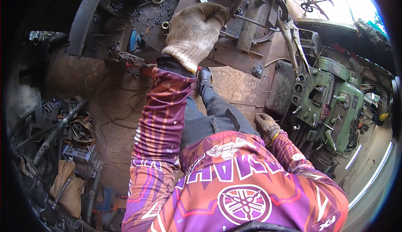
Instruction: The person welds metal pieces onto a metal frame, positions and clamps rods using locking pliers, welds the joints, and grinds the metal assembly with an angle grinder.
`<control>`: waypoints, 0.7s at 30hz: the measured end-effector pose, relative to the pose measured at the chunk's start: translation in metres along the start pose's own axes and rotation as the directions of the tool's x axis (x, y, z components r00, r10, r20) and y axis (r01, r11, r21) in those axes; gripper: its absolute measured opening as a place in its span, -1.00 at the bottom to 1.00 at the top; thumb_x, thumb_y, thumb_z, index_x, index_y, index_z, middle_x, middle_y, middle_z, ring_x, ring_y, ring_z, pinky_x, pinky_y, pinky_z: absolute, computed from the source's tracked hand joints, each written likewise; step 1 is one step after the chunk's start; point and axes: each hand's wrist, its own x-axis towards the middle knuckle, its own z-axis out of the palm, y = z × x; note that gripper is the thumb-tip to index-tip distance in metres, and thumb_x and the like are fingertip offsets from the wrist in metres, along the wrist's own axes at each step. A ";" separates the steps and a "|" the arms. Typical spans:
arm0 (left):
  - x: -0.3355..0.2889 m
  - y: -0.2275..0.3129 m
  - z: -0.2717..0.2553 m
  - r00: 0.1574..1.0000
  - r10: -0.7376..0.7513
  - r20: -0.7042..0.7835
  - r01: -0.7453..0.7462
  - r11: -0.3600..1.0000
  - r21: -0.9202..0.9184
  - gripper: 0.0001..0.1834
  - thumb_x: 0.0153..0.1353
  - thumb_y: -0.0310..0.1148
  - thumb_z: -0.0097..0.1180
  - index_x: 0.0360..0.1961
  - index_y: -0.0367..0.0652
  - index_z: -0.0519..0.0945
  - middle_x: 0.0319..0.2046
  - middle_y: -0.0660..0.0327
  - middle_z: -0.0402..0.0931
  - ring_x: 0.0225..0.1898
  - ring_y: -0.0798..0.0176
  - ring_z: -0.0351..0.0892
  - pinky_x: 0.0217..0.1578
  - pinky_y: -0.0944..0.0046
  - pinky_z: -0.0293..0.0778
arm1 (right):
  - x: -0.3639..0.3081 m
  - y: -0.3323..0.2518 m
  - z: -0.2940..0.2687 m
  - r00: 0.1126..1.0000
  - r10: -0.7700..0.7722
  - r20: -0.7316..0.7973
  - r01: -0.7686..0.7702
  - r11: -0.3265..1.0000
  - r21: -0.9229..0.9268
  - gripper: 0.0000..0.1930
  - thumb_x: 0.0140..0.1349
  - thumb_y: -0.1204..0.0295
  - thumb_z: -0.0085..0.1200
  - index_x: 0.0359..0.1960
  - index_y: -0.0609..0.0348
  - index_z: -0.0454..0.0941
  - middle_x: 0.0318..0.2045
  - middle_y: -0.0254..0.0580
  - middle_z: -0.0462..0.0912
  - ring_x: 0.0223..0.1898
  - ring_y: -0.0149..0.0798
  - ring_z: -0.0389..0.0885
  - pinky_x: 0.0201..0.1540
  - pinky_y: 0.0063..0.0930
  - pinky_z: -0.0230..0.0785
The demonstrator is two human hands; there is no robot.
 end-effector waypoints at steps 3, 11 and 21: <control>-0.001 0.003 -0.006 0.998 0.035 0.042 -0.038 0.996 0.083 -0.65 0.33 -0.16 0.13 -0.04 -0.18 0.70 -0.23 0.14 0.73 -0.17 0.23 0.68 -0.09 0.25 0.52 | 0.010 0.003 0.003 1.000 -0.003 0.027 0.004 1.000 -0.030 -0.64 0.38 0.15 0.12 -0.04 0.22 0.58 -0.44 -0.39 0.53 -0.50 -0.44 0.46 -0.44 -0.50 0.38; 0.000 -0.001 -0.007 0.996 0.066 0.057 -0.072 0.990 0.124 -0.66 0.34 -0.21 0.09 -0.03 -0.20 0.69 -0.22 0.14 0.72 -0.17 0.25 0.66 -0.09 0.26 0.51 | 0.011 -0.005 0.010 1.000 -0.026 0.017 0.027 0.997 -0.074 -0.61 0.37 0.14 0.13 0.01 0.21 0.59 -0.45 -0.39 0.56 -0.49 -0.44 0.49 -0.40 -0.49 0.41; -0.011 0.011 -0.013 0.957 0.279 0.074 -0.287 0.949 0.128 -0.67 0.26 -0.33 0.12 -0.02 -0.30 0.65 -0.08 -0.04 0.66 -0.05 0.03 0.67 -0.01 0.17 0.55 | -0.003 -0.005 0.013 0.999 0.051 -0.017 -0.053 0.981 -0.185 -0.62 0.38 0.19 0.17 0.07 0.17 0.52 -0.31 -0.39 0.60 -0.42 -0.45 0.50 -0.35 -0.52 0.43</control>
